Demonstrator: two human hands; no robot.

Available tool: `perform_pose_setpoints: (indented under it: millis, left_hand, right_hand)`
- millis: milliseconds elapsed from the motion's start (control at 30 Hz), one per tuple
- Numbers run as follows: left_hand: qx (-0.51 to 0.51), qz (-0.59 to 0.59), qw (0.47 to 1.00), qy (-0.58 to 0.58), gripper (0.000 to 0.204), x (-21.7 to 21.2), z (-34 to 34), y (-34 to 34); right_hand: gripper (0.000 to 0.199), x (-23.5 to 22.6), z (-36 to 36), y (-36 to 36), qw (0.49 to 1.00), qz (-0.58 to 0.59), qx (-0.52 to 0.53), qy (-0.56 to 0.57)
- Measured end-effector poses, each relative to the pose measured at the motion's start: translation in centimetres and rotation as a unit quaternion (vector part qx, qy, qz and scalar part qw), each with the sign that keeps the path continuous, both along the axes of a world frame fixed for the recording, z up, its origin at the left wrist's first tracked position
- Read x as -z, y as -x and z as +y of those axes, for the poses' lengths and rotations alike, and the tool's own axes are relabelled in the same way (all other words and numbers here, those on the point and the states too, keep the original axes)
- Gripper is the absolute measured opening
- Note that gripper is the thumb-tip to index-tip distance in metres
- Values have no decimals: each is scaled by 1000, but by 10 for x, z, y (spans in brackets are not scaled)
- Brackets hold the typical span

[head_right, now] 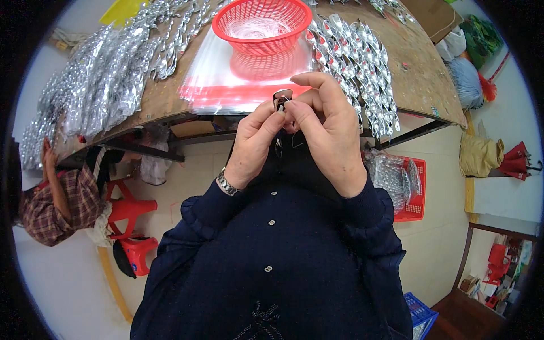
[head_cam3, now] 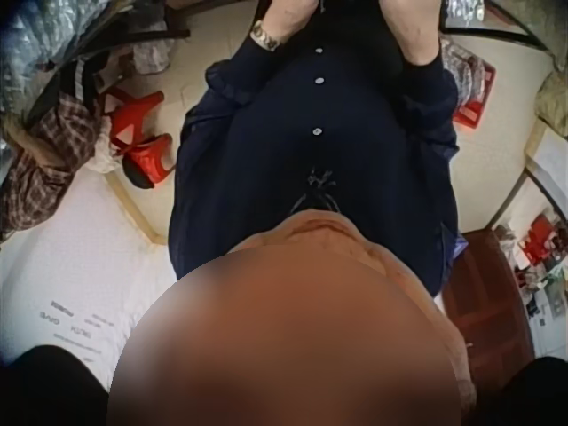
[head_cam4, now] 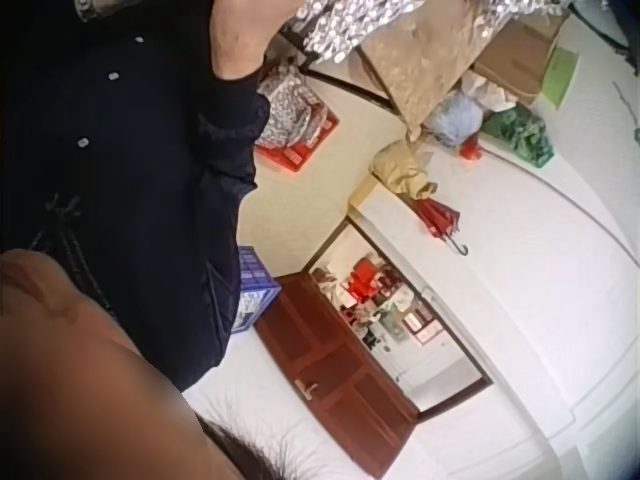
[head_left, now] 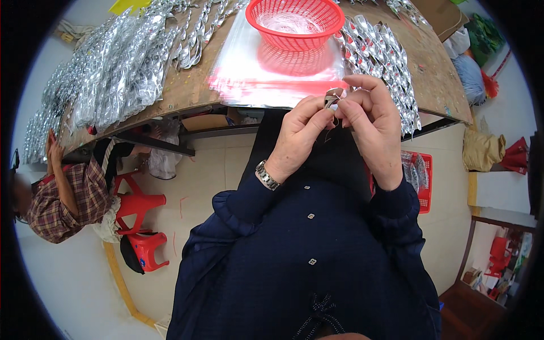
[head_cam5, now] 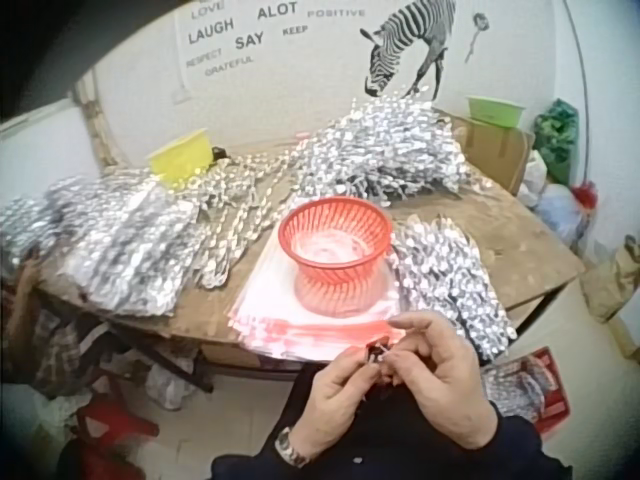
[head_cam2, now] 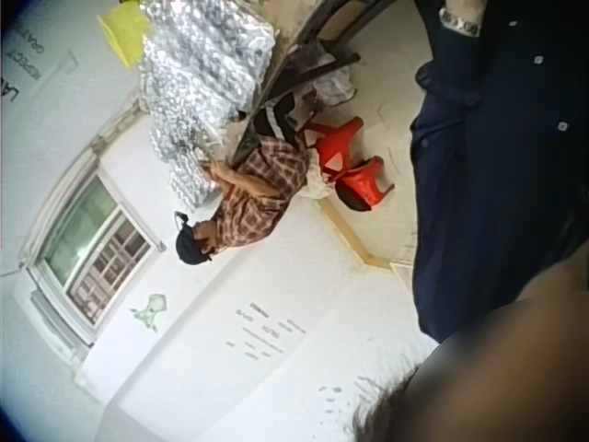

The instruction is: Assembling or inspecting small silver components at a workbench.

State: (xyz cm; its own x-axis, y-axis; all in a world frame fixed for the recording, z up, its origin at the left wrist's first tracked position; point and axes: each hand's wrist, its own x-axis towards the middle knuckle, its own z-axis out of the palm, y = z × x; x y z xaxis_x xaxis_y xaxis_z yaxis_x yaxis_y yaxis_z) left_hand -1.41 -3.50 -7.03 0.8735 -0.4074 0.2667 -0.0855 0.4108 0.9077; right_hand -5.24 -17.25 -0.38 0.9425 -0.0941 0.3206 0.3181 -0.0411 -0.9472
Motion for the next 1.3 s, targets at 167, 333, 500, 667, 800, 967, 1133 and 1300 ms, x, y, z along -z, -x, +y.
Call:
perform_pose_setpoints:
  millis: [167,333,500,667,800,967,1133,1300]
  left_hand:
    - [3,-4,1000,-24,25,-5,0,5]
    - [-4,-60,996,-62,20,-6,-1,5]
    - [-4,-71,993,-90,17,-13,-2,8]
    - [-12,-118,989,-91,17,-12,-3,6]
    - [11,-85,994,-66,18,-13,-3,6]
    - [-3,-105,993,-52,20,-26,0,5]
    - [-8,-80,995,-61,19,-33,6,5]
    - [-14,-60,996,-71,17,-34,9,4]
  right_hand:
    - [24,-4,-4,1,999,11,23,44]
    - [19,-10,-8,6,993,51,22,101]
    - [10,-16,-15,7,985,65,30,155]
    - [3,-20,-25,7,981,60,17,182]
    - [1,-24,-28,9,977,18,27,213]
    - [1,-26,-30,9,972,-30,17,232]
    - [1,-23,-29,9,962,-34,19,270]
    - [4,-14,-28,8,946,-50,15,321]
